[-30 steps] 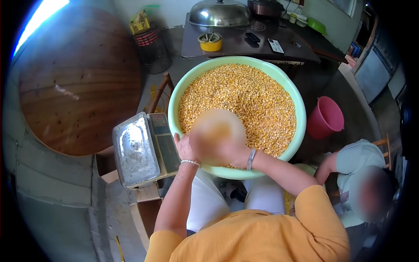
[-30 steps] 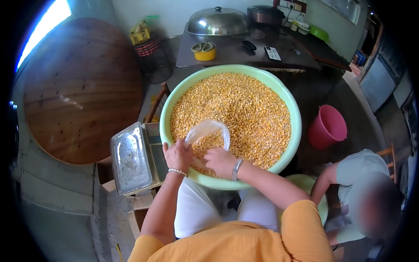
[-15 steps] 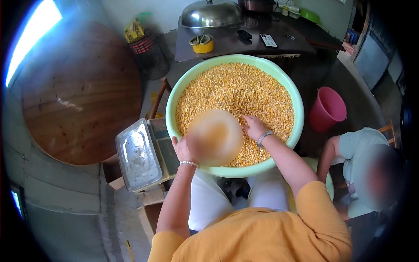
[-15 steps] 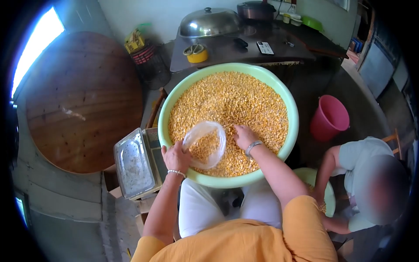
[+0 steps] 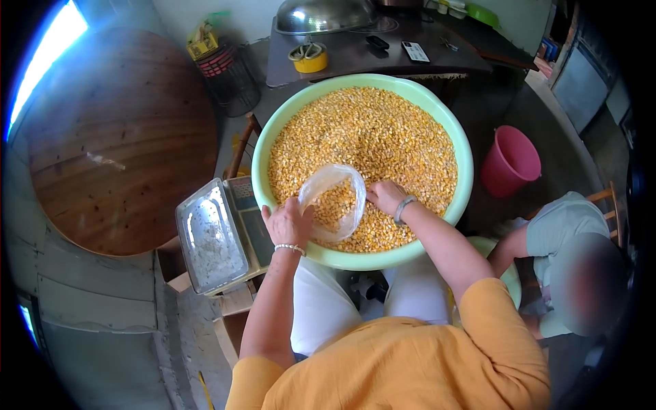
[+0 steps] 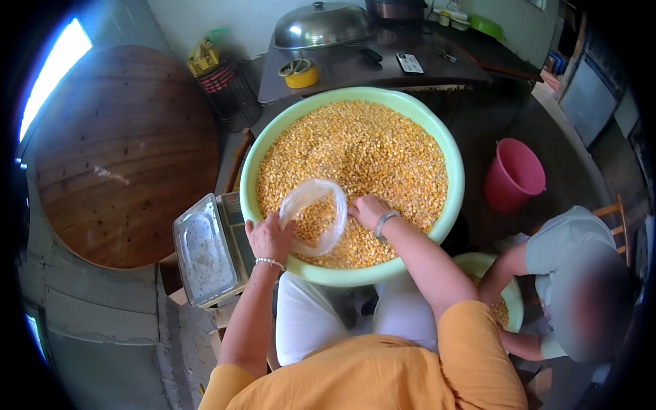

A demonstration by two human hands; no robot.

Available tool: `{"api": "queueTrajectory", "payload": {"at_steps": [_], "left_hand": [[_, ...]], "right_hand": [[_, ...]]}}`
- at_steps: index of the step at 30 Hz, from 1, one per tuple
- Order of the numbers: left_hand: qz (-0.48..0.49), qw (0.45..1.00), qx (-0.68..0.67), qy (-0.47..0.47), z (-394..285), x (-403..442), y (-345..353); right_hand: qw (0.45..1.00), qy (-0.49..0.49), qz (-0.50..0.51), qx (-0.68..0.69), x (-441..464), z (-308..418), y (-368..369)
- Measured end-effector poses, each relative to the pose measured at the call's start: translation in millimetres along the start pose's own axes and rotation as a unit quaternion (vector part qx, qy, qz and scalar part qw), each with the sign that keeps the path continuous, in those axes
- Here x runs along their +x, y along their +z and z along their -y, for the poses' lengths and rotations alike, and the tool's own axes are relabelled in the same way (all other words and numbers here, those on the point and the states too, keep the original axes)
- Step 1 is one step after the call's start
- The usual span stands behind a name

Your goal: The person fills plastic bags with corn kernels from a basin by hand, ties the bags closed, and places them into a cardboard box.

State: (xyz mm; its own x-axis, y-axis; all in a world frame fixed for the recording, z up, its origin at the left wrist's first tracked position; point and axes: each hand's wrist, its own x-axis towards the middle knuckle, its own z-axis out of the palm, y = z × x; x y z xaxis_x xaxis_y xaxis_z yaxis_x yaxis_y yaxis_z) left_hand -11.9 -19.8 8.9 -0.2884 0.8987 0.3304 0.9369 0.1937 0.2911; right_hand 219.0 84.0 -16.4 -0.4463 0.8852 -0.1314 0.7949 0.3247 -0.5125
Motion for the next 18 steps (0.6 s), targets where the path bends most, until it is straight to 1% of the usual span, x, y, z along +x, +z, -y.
{"api": "queueTrajectory", "payload": {"at_steps": [1,4,7,10,11,13,14,16,18], "left_hand": [[-0.006,1.0,0.005,0.004,1,0,2],[-0.024,1.0,-0.001,0.007,4,1,8],[-0.023,0.999,0.033,0.009,5,2,9],[-0.051,0.999,0.003,-0.002,4,2,9],[-0.049,0.999,0.001,-0.001,7,2,13],[-0.058,0.998,0.009,-0.002,8,4,14],[-0.048,0.999,0.02,-0.002,6,3,12],[-0.054,0.998,0.014,0.003,4,4,8],[-0.053,0.999,0.012,0.007,4,3,7]], "right_hand": [[1.0,0.007,0.004,0.015,1,-1,0],[0.995,-0.008,-0.061,0.074,8,-11,6],[0.988,0.007,-0.115,0.107,14,-20,7],[0.971,-0.007,-0.152,0.182,17,-28,5],[0.954,0.026,-0.143,0.263,14,-30,5],[0.899,0.067,-0.126,0.413,15,-13,-12],[0.884,0.08,-0.072,0.455,2,12,-34],[0.916,-0.021,-0.036,0.4,3,45,-45],[0.935,-0.122,0.001,0.332,12,70,-35]]}}
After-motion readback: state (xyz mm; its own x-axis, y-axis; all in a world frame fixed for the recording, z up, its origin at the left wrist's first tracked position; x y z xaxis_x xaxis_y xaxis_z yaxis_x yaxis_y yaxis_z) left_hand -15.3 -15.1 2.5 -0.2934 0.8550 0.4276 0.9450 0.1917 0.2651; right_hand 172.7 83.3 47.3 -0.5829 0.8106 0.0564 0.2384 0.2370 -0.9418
